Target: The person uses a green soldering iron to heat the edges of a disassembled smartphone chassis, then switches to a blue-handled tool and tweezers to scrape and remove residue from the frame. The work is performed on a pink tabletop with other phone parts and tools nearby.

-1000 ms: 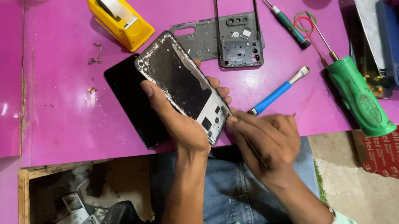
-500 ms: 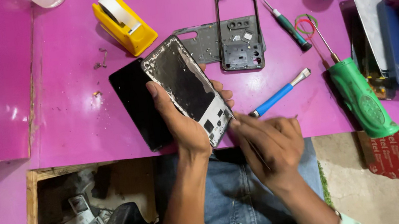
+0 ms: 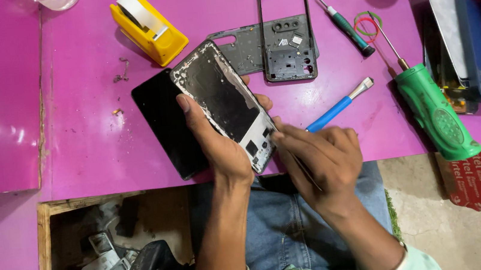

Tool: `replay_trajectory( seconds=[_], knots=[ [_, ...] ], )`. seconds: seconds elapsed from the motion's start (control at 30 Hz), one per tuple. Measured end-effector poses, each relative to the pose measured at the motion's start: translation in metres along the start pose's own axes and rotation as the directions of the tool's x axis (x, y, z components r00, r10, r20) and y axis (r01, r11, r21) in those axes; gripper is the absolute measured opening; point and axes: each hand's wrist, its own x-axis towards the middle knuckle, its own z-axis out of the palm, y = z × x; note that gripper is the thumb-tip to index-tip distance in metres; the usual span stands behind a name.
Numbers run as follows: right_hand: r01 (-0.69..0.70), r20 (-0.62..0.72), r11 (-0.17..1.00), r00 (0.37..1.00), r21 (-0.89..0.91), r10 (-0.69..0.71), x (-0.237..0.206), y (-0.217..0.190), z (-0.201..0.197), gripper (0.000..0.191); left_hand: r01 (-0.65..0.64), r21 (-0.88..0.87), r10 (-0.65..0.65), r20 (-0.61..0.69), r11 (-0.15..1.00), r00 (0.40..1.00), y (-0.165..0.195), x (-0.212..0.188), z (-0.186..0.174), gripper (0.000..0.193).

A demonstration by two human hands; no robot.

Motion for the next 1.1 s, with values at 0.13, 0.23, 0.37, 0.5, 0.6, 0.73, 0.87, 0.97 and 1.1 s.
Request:
replay_trajectory(
  seconds=[0.13,0.23,0.37,0.5,0.6,0.73,0.87,0.97,1.1],
  knots=[
    [-0.013,0.004,1.0,1.0,-0.018,0.014,-0.017,0.0,-0.01,0.029,0.001,0.003,-0.001,-0.074,1.0,0.997,-0.004,-0.001,-0.005,0.093],
    [-0.006,0.004,1.0,1.0,-0.005,0.006,-0.016,0.002,-0.008,0.03,0.009,-0.028,-0.01,-0.044,1.0,0.999,-0.007,0.0,-0.008,0.094],
    [0.026,-0.021,1.0,0.999,0.004,-0.026,0.005,0.002,0.006,0.029,-0.141,0.058,0.144,-0.057,0.988,0.988,-0.007,0.004,-0.008,0.092],
    [0.016,-0.012,1.0,1.0,0.021,-0.016,0.01,0.002,0.009,0.029,-0.133,0.005,0.132,-0.147,0.991,0.98,-0.007,0.005,-0.007,0.085],
    [0.006,-0.001,1.0,1.0,0.006,-0.006,-0.004,0.001,-0.002,0.028,-0.008,-0.016,0.007,-0.044,1.0,0.999,-0.005,0.001,-0.007,0.095],
    [-0.019,0.026,1.0,0.999,0.005,0.019,-0.022,0.002,-0.016,0.025,0.003,-0.013,-0.004,-0.067,1.0,0.998,-0.006,-0.002,-0.006,0.095],
    [-0.004,-0.003,1.0,1.0,-0.001,0.004,-0.017,0.004,-0.009,0.026,-0.004,-0.024,0.003,-0.034,1.0,0.999,-0.007,-0.001,-0.004,0.095],
    [-0.022,0.003,0.999,1.0,0.03,0.022,-0.008,0.004,-0.003,0.025,-0.02,0.012,0.02,-0.065,1.0,0.998,-0.006,0.0,-0.003,0.094],
    [-0.035,0.012,0.999,0.999,0.04,0.034,-0.012,-0.001,-0.01,0.026,-0.026,0.001,0.026,-0.077,1.0,0.997,-0.006,-0.001,-0.001,0.094]
  ],
)
